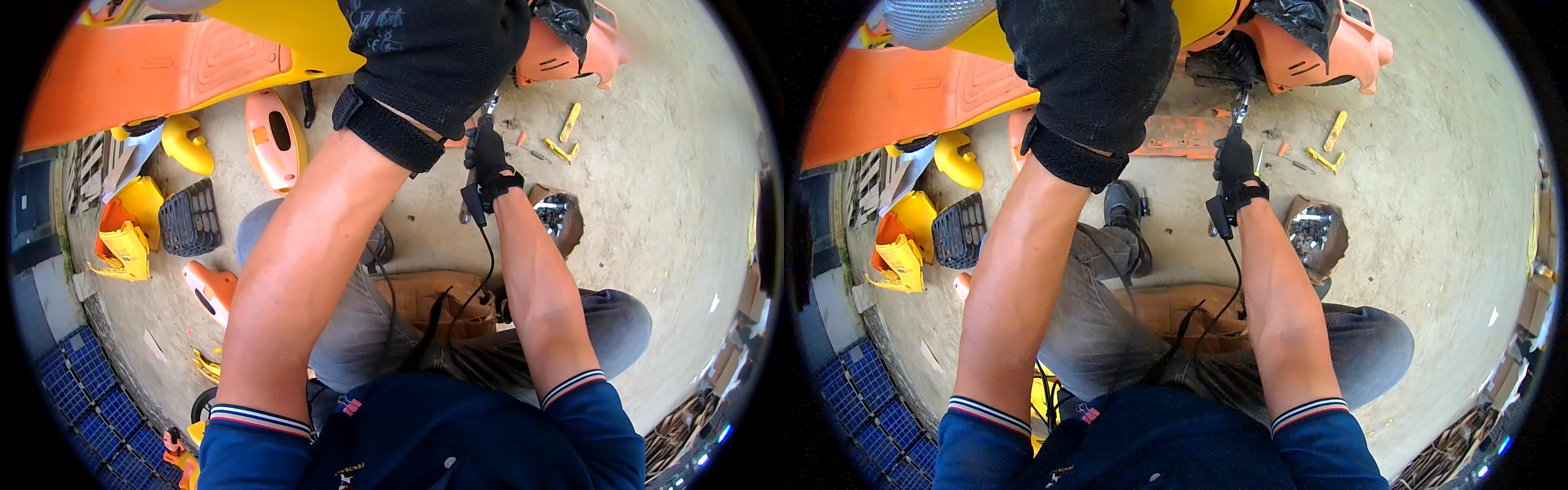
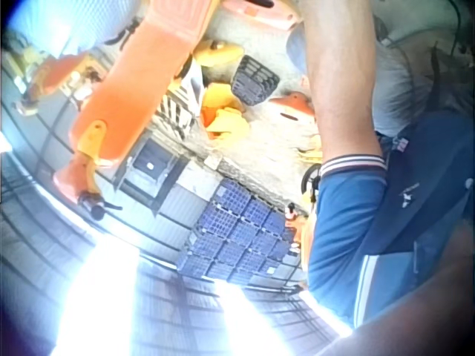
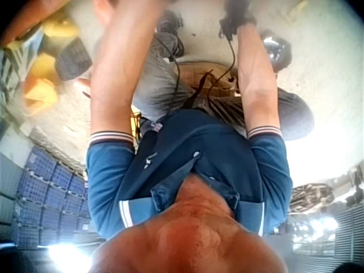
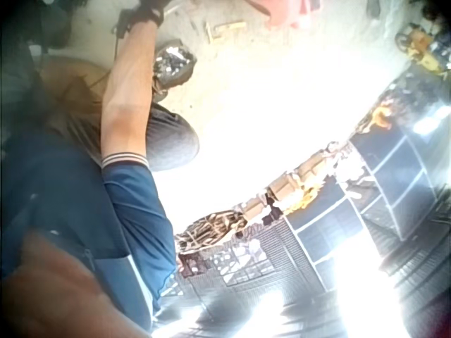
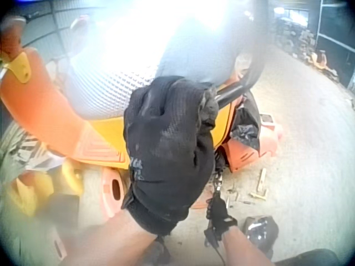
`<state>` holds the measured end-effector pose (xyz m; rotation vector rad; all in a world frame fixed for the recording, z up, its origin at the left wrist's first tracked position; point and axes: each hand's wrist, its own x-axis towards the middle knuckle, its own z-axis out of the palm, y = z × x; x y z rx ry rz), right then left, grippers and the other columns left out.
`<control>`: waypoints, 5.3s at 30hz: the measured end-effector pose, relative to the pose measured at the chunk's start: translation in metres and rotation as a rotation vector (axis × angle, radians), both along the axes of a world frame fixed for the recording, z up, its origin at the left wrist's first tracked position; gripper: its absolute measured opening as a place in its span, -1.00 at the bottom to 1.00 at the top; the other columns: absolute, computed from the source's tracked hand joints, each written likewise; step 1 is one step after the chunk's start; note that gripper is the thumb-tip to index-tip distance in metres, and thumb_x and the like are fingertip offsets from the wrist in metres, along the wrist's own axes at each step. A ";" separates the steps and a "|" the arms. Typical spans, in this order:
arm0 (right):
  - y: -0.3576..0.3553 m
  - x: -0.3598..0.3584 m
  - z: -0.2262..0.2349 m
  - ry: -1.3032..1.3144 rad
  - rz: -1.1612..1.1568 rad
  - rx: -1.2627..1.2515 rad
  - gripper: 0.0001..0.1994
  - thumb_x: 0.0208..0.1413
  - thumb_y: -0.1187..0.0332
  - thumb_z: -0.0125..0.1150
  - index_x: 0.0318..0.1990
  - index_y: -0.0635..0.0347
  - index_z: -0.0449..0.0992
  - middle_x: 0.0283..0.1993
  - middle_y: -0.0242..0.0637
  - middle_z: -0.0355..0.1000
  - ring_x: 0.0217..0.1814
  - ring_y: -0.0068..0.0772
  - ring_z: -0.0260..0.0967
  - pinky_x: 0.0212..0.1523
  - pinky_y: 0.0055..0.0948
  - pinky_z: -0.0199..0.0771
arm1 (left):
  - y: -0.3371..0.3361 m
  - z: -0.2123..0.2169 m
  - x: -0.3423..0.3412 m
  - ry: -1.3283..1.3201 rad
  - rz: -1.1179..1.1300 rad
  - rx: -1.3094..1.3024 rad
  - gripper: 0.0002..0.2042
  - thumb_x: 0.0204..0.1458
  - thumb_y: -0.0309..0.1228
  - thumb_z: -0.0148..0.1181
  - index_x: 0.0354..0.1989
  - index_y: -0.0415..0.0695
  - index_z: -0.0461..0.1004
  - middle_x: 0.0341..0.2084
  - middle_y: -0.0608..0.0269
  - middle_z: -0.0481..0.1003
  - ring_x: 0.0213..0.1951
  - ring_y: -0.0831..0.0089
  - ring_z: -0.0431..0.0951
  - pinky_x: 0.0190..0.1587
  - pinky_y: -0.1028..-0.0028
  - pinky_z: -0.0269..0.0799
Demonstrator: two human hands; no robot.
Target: The person puts on gloves and sits on the floor to work on a yellow and orange scooter. They use a screwdriver to remove a panel and then handle small orange plastic components, appearing to assemble or adjust parts of the scooter.
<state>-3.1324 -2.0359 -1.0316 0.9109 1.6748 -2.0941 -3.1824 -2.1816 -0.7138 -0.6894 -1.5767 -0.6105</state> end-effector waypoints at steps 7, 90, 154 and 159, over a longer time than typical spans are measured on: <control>0.002 -0.001 0.009 -0.035 0.047 0.031 -0.37 0.22 -0.25 -0.29 -0.38 0.23 0.38 -0.71 -0.40 0.15 -0.79 -0.49 0.09 -0.76 -0.46 0.12 | 0.000 -0.003 0.003 -0.055 0.092 -0.012 -0.85 -0.08 -0.56 0.05 -0.29 -0.17 0.41 -0.39 0.05 0.38 -0.29 0.05 0.36 -0.23 0.17 0.22; -0.006 0.042 0.117 0.927 -0.181 0.252 -0.80 0.02 0.42 0.24 -0.20 0.29 0.51 -0.33 -0.14 0.50 -0.31 -0.25 0.46 -0.28 -0.36 0.44 | 0.012 -0.111 0.028 -1.779 -0.269 -0.156 -0.82 0.12 -0.35 0.10 -0.37 -0.21 0.52 -0.55 0.40 0.46 -0.51 0.62 0.36 -0.42 0.59 0.29; -0.006 0.040 0.108 0.770 -0.142 0.016 -0.83 0.03 0.36 0.21 -0.34 0.31 0.52 -0.46 -0.19 0.50 -0.44 -0.39 0.45 -0.38 -0.40 0.40 | 0.022 -0.109 0.023 -1.678 -0.142 -0.379 -0.86 0.06 -0.46 0.16 -0.26 -0.24 0.54 -0.50 0.37 0.50 -0.46 0.60 0.39 -0.39 0.58 0.31; -0.009 0.040 0.108 0.786 -0.159 0.030 -0.86 0.01 0.39 0.21 -0.35 0.30 0.49 -0.47 -0.19 0.48 -0.45 -0.39 0.43 -0.38 -0.40 0.39 | 0.021 -0.110 0.022 -1.659 -0.148 -0.416 -0.88 0.06 -0.46 0.15 -0.31 -0.25 0.52 -0.54 0.37 0.47 -0.48 0.61 0.38 -0.40 0.58 0.29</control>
